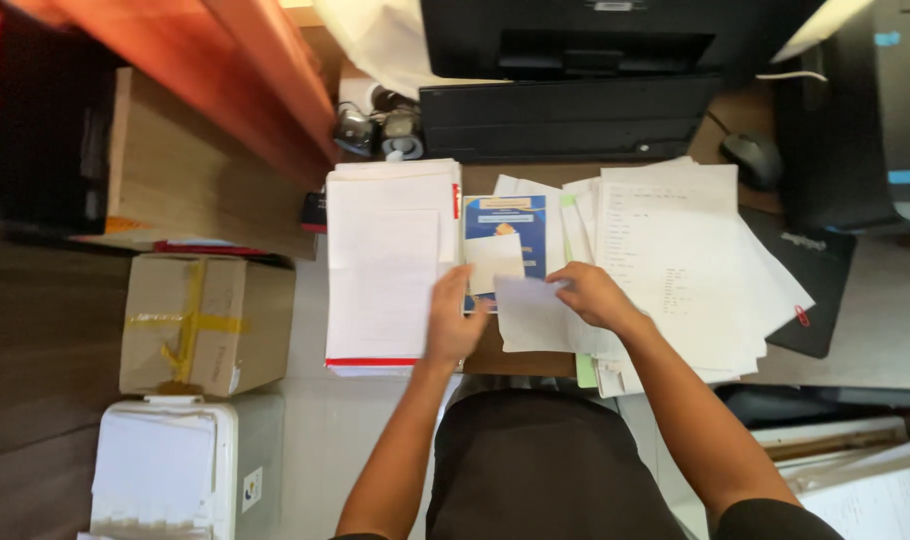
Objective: The person sorts through a large pile of papers on a desk, separating them into different stacks. They handle various documents, including blank sheets, printed forms, and a red-covered booklet, organizing them by hand.
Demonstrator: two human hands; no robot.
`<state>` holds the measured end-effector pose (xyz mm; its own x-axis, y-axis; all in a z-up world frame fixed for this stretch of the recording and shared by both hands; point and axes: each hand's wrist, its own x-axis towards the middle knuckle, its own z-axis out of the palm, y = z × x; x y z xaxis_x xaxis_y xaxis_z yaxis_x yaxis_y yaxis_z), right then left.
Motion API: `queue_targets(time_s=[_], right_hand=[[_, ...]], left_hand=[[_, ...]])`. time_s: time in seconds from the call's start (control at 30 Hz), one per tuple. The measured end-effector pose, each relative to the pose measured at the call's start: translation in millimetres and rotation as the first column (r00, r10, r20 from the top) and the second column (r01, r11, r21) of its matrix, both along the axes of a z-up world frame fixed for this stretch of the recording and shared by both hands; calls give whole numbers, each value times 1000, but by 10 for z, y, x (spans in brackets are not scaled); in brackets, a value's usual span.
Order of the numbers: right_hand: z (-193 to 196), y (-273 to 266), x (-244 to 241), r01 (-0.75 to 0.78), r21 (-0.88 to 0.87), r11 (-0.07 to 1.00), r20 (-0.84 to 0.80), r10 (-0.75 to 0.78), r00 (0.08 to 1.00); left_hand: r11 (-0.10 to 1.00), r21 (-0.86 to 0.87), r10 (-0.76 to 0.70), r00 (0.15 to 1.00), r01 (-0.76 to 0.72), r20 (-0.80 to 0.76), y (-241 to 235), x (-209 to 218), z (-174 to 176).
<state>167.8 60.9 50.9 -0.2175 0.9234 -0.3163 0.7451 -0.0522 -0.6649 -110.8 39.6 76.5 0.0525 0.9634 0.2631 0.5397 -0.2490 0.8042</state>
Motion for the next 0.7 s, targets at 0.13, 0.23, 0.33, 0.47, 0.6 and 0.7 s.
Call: queue_targets(time_s=[0.13,0.23,0.33,0.47,0.6,0.7], right_hand=[[470,-155,-9,-31,-86,996,-119,21,993],[767,-222,-100,-42,-4,999,-136,41,990],[958,-278,-208,113,348,931,-143,-66,987],[829,-350,-295,296,603,740,-231,-193,954],[398,-492,-335,279,490,826,-174,-220,960],[122,-618,-271,216,359,908,-49,-213,976]], left_hand=[[954,98,-287,957,283,38,38,293,98],[855,-251,-444,891,454,97,103,268,-257],[859,-325,-344,916,396,208,242,31,-515],[981,-181,121,931,-61,344,410,-611,-524],[832,-252,541,821,-493,180,327,-1120,-194],[750,-246,636,772,-614,12,247,-1282,-175]])
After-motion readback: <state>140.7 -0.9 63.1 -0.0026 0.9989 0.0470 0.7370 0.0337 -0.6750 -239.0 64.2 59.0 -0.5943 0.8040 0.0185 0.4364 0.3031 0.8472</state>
